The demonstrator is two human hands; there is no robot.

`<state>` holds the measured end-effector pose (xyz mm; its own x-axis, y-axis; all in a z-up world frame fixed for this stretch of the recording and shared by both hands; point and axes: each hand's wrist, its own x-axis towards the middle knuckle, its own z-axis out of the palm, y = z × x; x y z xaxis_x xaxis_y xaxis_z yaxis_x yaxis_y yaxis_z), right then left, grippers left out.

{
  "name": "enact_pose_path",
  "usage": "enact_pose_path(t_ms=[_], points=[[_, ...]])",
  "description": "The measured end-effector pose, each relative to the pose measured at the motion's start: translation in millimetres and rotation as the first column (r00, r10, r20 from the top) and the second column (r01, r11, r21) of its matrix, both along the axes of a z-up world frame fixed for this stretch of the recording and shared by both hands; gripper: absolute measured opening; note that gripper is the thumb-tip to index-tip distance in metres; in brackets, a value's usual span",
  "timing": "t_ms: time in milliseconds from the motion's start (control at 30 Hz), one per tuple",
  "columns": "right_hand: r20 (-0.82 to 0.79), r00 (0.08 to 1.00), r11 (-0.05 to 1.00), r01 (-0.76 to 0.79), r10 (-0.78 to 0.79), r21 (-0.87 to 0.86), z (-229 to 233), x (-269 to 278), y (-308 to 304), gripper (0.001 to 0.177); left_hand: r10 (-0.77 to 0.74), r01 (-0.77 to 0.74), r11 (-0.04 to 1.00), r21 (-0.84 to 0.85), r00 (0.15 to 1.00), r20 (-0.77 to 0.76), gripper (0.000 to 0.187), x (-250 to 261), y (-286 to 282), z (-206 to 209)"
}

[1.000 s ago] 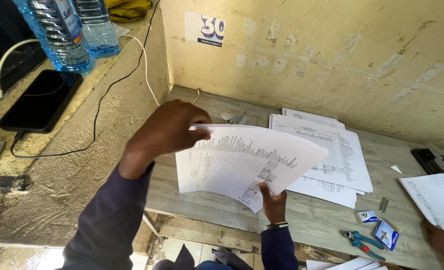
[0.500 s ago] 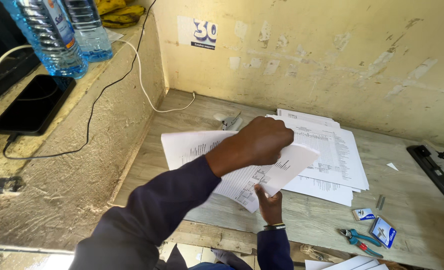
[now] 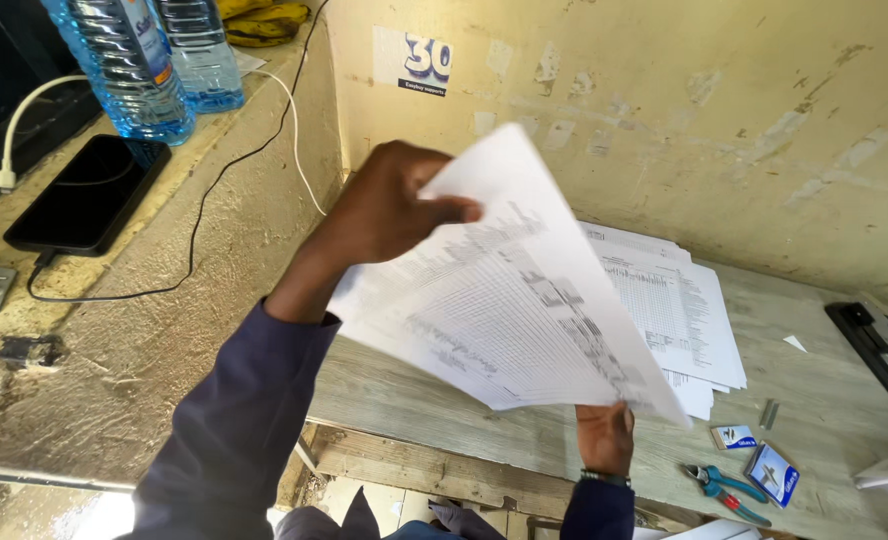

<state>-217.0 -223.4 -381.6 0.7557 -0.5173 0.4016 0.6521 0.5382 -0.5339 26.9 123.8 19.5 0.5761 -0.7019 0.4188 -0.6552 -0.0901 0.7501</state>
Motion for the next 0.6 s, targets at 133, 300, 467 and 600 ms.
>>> enact_pose_path(t_ms=[133, 300, 467, 600], points=[[-0.381, 0.837, 0.919, 0.372, -0.392, -0.130, 19.8, 28.3, 2.7, 0.043, 0.142, -0.152, 0.984, -0.093, 0.984, -0.110, 0.027, 35.5, 25.7, -85.5], [-0.355, 0.670, 0.727, 0.418, -0.652, -0.545, 8.6, 49.3, -40.6, 0.028, 0.322, -0.359, 0.926, -0.113, 0.912, -0.255, 0.035, 49.8, 50.9, -195.6], [-0.250, 0.717, 0.701, 0.441, -0.651, -0.561, 17.8, 56.9, -48.1, 0.028, 0.348, -0.532, 0.811, -0.245, 0.774, -0.529, 0.021, -0.5, 69.3, -180.2], [-0.419, 0.698, 0.784, 0.341, -0.580, -0.518, 46.4, 34.4, 12.5, 0.055, 0.377, -0.582, 0.789, -0.197, 0.712, -0.593, 0.023, -4.4, 74.5, -226.0]])
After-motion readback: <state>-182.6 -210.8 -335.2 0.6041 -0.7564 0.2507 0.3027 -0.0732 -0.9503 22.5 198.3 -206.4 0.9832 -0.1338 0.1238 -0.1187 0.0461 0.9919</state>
